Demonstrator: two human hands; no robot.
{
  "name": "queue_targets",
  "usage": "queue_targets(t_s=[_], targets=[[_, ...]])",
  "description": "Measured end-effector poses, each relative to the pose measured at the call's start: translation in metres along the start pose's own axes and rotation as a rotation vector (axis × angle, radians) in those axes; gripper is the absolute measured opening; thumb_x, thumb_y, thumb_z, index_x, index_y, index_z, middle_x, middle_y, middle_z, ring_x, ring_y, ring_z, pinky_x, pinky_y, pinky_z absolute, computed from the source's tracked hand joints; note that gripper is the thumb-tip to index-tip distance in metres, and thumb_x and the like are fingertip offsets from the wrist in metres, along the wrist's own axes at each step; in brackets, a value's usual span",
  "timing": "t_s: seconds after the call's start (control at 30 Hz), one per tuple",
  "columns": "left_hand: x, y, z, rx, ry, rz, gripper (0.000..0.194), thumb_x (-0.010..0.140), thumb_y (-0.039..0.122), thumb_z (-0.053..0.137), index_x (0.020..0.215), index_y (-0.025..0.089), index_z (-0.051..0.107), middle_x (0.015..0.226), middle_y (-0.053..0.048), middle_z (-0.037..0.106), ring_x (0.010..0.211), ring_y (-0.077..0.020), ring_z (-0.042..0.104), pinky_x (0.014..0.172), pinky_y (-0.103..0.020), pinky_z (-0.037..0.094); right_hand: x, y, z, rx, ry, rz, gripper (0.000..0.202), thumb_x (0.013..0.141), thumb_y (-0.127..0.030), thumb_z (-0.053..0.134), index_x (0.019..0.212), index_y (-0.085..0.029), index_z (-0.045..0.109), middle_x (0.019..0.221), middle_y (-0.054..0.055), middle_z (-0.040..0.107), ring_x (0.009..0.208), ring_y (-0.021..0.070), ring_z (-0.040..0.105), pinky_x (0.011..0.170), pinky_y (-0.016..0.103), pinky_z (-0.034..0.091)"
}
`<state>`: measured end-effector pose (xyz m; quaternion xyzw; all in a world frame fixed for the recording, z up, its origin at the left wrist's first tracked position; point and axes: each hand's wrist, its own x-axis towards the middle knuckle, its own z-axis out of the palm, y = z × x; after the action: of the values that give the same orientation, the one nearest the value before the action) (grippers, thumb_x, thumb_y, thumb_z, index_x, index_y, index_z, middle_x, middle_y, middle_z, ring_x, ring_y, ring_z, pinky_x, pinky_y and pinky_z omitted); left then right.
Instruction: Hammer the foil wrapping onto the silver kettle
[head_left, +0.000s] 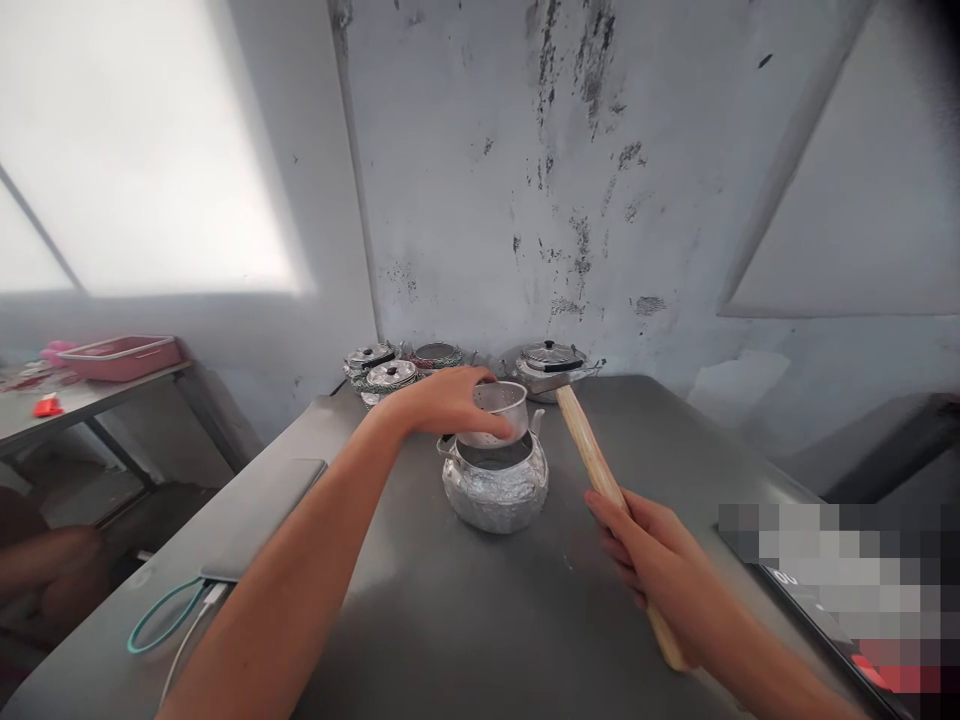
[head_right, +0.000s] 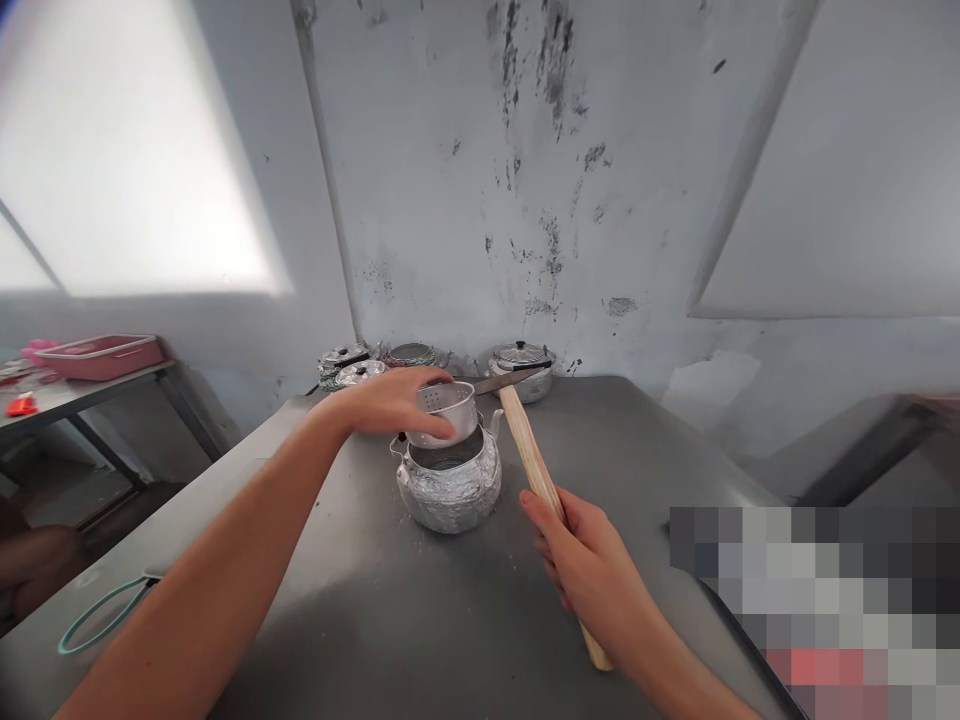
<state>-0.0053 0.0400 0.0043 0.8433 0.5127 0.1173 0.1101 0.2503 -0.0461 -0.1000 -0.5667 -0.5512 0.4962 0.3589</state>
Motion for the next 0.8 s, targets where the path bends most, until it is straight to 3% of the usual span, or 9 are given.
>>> queue_targets(t_s=[0.13, 0.27, 0.43, 0.63, 0.8], targets=[[-0.002, -0.016, -0.009, -0.017, 0.173, -0.067, 0.089, 0.073, 0.075, 0.058, 0.146, 0.028, 0.039, 0.151, -0.008, 0.042, 0.132, -0.0356, 0.044, 0.097, -0.039, 0.043, 0.0, 0.001, -0.001, -0.003, 0.0, -0.002, 0.046, 0.088, -0.064, 0.049, 0.071, -0.024, 0.031, 0.062, -0.008, 0.026, 0.051, 0.0076, 0.025, 0.042, 0.02, 0.026], [0.008, -0.048, 0.001, -0.006, 0.416, -0.29, 0.099, 0.071, 0.078, 0.059, 0.149, 0.024, 0.031, 0.151, -0.013, 0.041, 0.133, -0.0377, 0.042, 0.097, -0.04, 0.041, -0.001, -0.003, -0.001, -0.025, -0.003, -0.012, 0.047, 0.09, -0.061, 0.048, 0.068, -0.024, 0.03, 0.061, -0.008, 0.025, 0.051, 0.0073, 0.024, 0.042, 0.02, 0.026], [0.025, -0.075, 0.031, 0.041, 0.351, -0.283, 0.099, 0.074, 0.069, 0.064, 0.151, 0.017, 0.029, 0.154, -0.019, 0.033, 0.135, -0.038, 0.041, 0.103, -0.041, 0.038, -0.002, -0.005, -0.001, -0.023, -0.003, -0.026, 0.046, 0.091, -0.058, 0.046, 0.067, -0.024, 0.029, 0.06, -0.009, 0.023, 0.05, 0.0071, 0.022, 0.042, 0.021, 0.026], [0.03, -0.076, 0.043, 0.214, 0.366, -0.123, 0.098, 0.073, 0.062, 0.069, 0.15, 0.015, 0.031, 0.148, -0.02, 0.042, 0.136, -0.0372, 0.04, 0.109, -0.043, 0.033, -0.003, -0.007, 0.0, -0.019, 0.004, -0.012, 0.047, 0.09, -0.06, 0.047, 0.066, -0.024, 0.029, 0.059, -0.009, 0.023, 0.048, 0.007, 0.023, 0.042, 0.02, 0.027], [0.033, -0.079, 0.053, 0.137, 0.207, -0.018, 0.076, 0.083, 0.053, 0.062, 0.146, 0.018, 0.039, 0.14, -0.015, 0.054, 0.129, -0.0343, 0.049, 0.105, -0.04, 0.039, -0.004, -0.009, -0.001, -0.02, -0.006, -0.019, 0.048, 0.09, -0.061, 0.047, 0.066, -0.024, 0.029, 0.06, -0.009, 0.023, 0.049, 0.007, 0.023, 0.042, 0.02, 0.027]])
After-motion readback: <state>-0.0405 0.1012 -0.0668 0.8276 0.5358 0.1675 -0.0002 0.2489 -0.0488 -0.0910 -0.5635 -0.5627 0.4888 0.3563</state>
